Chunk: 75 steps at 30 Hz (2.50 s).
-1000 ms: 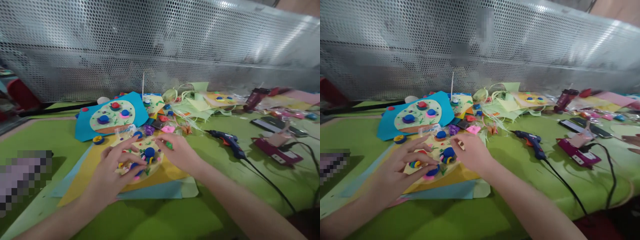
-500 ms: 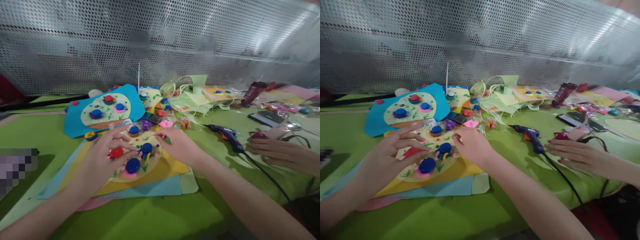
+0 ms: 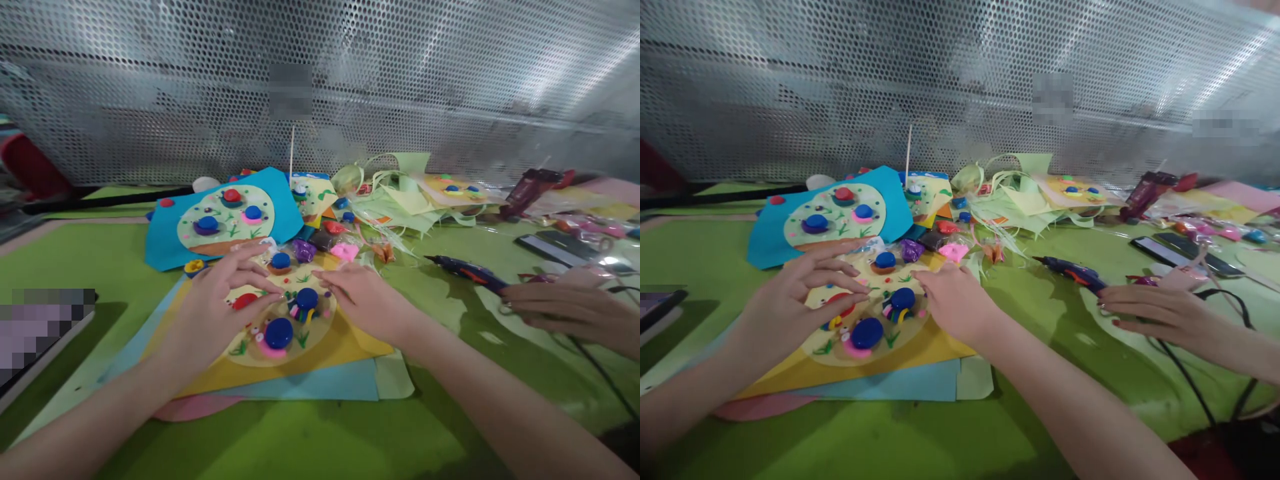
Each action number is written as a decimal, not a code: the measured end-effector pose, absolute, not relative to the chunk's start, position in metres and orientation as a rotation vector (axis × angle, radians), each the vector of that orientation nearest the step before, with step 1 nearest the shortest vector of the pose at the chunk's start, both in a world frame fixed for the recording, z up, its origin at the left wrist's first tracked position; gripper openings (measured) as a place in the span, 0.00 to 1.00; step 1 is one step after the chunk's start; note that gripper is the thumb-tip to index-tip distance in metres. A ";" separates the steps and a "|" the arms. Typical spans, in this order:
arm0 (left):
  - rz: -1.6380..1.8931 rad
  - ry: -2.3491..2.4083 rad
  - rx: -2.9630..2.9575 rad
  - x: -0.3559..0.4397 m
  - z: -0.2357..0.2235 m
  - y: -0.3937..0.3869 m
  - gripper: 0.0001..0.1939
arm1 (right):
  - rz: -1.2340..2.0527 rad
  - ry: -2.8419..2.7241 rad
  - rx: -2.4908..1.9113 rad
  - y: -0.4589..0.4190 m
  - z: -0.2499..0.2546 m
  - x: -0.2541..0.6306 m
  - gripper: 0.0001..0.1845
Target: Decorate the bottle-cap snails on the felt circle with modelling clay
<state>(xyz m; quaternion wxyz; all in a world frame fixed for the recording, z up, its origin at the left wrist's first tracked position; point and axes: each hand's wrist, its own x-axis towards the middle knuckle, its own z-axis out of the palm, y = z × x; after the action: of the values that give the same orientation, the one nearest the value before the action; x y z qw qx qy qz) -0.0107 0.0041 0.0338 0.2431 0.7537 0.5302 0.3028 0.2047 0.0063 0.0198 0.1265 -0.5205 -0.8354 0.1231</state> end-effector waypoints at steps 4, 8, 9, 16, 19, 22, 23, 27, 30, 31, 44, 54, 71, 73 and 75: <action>0.872 1.426 2.088 -0.010 0.031 0.004 0.18 | 0.321 -2.533 -1.543 0.004 0.021 0.203 0.25; 0.860 1.441 2.128 -0.010 0.032 0.003 0.05 | 0.307 -2.572 -1.552 0.001 0.023 0.203 0.24; 0.852 1.445 2.144 -0.011 0.032 0.003 0.04 | 0.313 -2.580 -1.547 0.001 0.024 0.203 0.23; 0.853 1.439 2.219 -0.015 0.025 0.001 0.12 | 0.312 -2.653 -1.571 -0.002 0.030 0.201 0.22; 0.811 1.395 2.211 -0.013 0.023 -0.004 0.20 | 0.285 -2.673 -1.595 -0.003 0.032 0.200 0.21; 0.797 1.348 2.193 -0.010 0.021 -0.009 0.22 | 0.241 -2.710 -1.589 -0.004 0.032 0.199 0.23; 0.786 1.343 2.187 -0.010 0.021 -0.010 0.22 | 0.234 -2.717 -1.584 -0.004 0.032 0.199 0.24; 0.776 1.344 2.199 -0.017 0.029 -0.007 0.21 | 0.233 -2.703 -1.566 -0.006 0.032 0.199 0.26; 0.835 1.294 2.231 -0.029 0.043 -0.002 0.23 | 0.239 -2.695 -1.561 -0.005 0.030 0.200 0.25; 0.851 1.267 2.256 -0.032 0.047 -0.001 0.24 | 0.253 -2.687 -1.558 -0.004 0.029 0.201 0.24; 0.777 1.524 2.077 -0.068 0.022 -0.026 0.08 | 0.293 -2.660 -1.511 -0.006 0.024 0.202 0.24; 0.749 1.587 2.063 -0.061 0.007 -0.038 0.15 | 0.197 -2.664 -1.433 -0.004 0.015 0.206 0.23; 0.691 1.664 1.991 -0.062 0.005 -0.039 0.14 | 0.119 -2.692 -1.391 -0.005 0.015 0.206 0.22; 0.688 1.668 1.990 -0.063 0.005 -0.039 0.14 | 0.110 -2.687 -1.384 -0.005 0.015 0.206 0.22; 0.694 1.677 2.012 -0.063 0.004 -0.040 0.12 | 0.108 -2.687 -1.379 -0.004 0.015 0.205 0.22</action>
<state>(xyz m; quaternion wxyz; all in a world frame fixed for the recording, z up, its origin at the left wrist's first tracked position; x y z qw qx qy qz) -0.0626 -0.0396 0.0040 0.2145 0.7252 0.6045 0.2503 0.2054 -0.0043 0.0145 0.0597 -0.4556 -0.8875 0.0355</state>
